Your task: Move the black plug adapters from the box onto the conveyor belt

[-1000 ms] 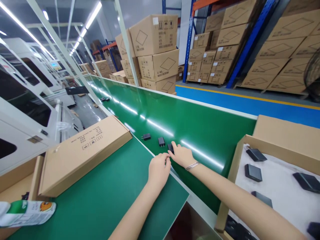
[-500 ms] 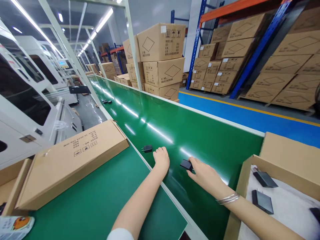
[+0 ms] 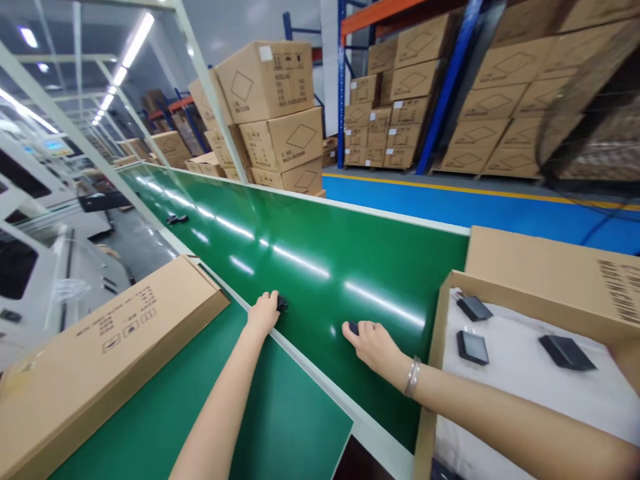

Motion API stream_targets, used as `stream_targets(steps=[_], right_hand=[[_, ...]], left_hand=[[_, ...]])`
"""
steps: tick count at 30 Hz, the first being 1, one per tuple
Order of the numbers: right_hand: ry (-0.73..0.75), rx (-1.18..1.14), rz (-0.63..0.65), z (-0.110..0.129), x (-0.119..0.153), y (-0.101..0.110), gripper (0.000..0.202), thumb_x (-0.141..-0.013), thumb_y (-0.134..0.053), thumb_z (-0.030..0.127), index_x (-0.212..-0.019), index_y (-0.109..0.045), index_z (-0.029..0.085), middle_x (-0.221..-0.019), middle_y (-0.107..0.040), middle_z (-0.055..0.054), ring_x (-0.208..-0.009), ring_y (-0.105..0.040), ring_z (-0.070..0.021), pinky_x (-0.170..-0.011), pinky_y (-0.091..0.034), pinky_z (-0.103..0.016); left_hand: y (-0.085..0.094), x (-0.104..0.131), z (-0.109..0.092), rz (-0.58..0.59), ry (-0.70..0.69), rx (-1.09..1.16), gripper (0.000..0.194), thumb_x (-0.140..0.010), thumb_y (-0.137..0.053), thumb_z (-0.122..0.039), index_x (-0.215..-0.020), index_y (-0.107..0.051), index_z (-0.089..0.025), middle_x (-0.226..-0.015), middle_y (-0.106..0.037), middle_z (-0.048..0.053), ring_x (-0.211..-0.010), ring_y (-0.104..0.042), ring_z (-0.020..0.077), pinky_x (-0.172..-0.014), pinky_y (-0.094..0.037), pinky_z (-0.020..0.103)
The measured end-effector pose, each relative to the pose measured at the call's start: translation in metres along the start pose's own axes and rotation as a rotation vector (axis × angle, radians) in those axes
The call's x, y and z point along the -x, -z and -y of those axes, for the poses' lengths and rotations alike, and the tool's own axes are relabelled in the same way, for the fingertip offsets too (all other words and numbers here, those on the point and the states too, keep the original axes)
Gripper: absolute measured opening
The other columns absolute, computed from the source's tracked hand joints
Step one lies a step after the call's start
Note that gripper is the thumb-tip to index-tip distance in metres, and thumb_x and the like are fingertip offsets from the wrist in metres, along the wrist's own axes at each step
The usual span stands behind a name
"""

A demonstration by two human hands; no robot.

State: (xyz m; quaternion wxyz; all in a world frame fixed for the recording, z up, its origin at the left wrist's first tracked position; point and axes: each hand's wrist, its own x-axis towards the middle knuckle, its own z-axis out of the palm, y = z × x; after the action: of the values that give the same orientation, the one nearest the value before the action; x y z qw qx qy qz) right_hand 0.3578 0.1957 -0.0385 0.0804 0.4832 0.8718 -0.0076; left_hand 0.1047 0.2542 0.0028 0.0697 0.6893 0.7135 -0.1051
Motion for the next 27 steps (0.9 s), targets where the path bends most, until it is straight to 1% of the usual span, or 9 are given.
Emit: stream_targets(steps=[4,8,12,15,19,21,23,25,27], right_hand=[[-0.044,-0.097,0.014,-0.011,0.001,0.027,0.046,-0.082,-0.045,0.011,-0.127,-0.045,0.021,-0.102,-0.059,-0.011,-0.084,-0.059,-0.0219,-0.06,-0.039,-0.028],[-0.085,-0.216,0.03,-0.019,-0.009,0.05,0.028,-0.084,-0.052,0.029,-0.109,-0.054,0.018,-0.102,-0.058,-0.01,-0.086,-0.059,-0.0225,-0.064,-0.042,-0.029],[-0.086,-0.327,0.079,-0.01,-0.025,0.049,0.032,-0.085,-0.056,0.04,-0.106,-0.056,0.017,-0.102,-0.058,-0.006,-0.083,-0.058,-0.0176,-0.07,-0.045,-0.03],[-0.083,-0.384,0.108,0.0,-0.032,0.038,0.034,-0.086,-0.056,0.043,-0.108,-0.056,0.016,-0.102,-0.058,-0.006,-0.083,-0.056,-0.0154,-0.074,-0.047,-0.032],[-0.072,-0.433,0.104,0.006,-0.033,0.029,0.038,-0.085,-0.058,0.044,-0.111,-0.055,0.016,-0.103,-0.057,-0.006,-0.087,-0.056,-0.017,-0.077,-0.047,-0.034],[-0.06,-0.451,0.099,0.007,-0.032,0.029,0.042,-0.08,-0.063,0.043,-0.112,-0.055,0.017,-0.103,-0.056,-0.007,-0.089,-0.057,-0.0194,-0.076,-0.047,-0.034],[-0.051,-0.467,0.08,0.01,-0.029,0.032,0.052,-0.074,-0.07,0.041,-0.117,-0.053,0.019,-0.108,-0.055,-0.008,-0.096,-0.057,-0.0234,-0.075,-0.047,-0.033],[-0.041,-0.489,0.052,0.016,-0.026,0.034,0.063,-0.071,-0.072,0.04,-0.126,-0.047,0.021,-0.116,-0.052,-0.01,-0.105,-0.053,-0.0265,-0.076,-0.047,-0.033],[-0.026,-0.52,0.028,0.023,-0.024,0.036,0.065,-0.076,-0.067,0.044,-0.132,-0.041,0.025,-0.121,-0.05,-0.011,-0.111,-0.05,-0.028,-0.078,-0.047,-0.035]], left_hand=[[0.012,0.005,-0.007,0.07,-0.082,-0.074,0.035,-0.082,-0.052,-0.014,-0.117,-0.049,-0.02,-0.107,-0.058,0.012,-0.106,-0.056,0.026,-0.08,-0.047,0.033],[0.017,0.016,-0.036,0.111,-0.144,-0.137,0.035,-0.079,-0.052,-0.01,-0.112,-0.054,-0.022,-0.107,-0.059,0.013,-0.109,-0.055,0.0288,-0.084,-0.046,0.04],[0.014,0.027,-0.077,0.117,-0.202,-0.12,0.03,-0.079,-0.052,-0.007,-0.106,-0.056,-0.018,-0.107,-0.059,0.017,-0.11,-0.055,0.031,-0.085,-0.046,0.043],[0.012,0.03,-0.092,0.123,-0.271,-0.051,0.029,-0.077,-0.058,-0.01,-0.105,-0.056,-0.018,-0.107,-0.059,0.015,-0.108,-0.057,0.0295,-0.085,-0.048,0.041],[0.006,0.028,-0.086,0.15,-0.356,0.078,0.031,-0.071,-0.068,-0.018,-0.1,-0.059,-0.019,-0.101,-0.06,0.009,-0.095,-0.063,0.0265,-0.08,-0.051,0.036],[0.003,0.03,-0.076,0.149,-0.39,0.161,0.043,-0.064,-0.075,-0.022,-0.103,-0.059,-0.019,-0.099,-0.061,0.007,-0.091,-0.064,0.025,-0.078,-0.052,0.033],[0.0,0.036,-0.064,0.117,-0.415,0.255,0.061,-0.059,-0.079,-0.024,-0.115,-0.055,-0.02,-0.104,-0.061,0.007,-0.092,-0.064,0.0231,-0.077,-0.053,0.03],[-0.004,0.049,-0.052,0.035,-0.405,0.344,0.063,-0.067,-0.073,-0.024,-0.125,-0.048,-0.021,-0.112,-0.06,0.008,-0.098,-0.063,0.0223,-0.081,-0.052,0.03],[-0.01,0.069,-0.041,-0.075,-0.346,0.406,0.048,-0.081,-0.057,-0.021,-0.127,-0.045,-0.02,-0.119,-0.057,0.012,-0.106,-0.059,0.023,-0.088,-0.05,0.035]])
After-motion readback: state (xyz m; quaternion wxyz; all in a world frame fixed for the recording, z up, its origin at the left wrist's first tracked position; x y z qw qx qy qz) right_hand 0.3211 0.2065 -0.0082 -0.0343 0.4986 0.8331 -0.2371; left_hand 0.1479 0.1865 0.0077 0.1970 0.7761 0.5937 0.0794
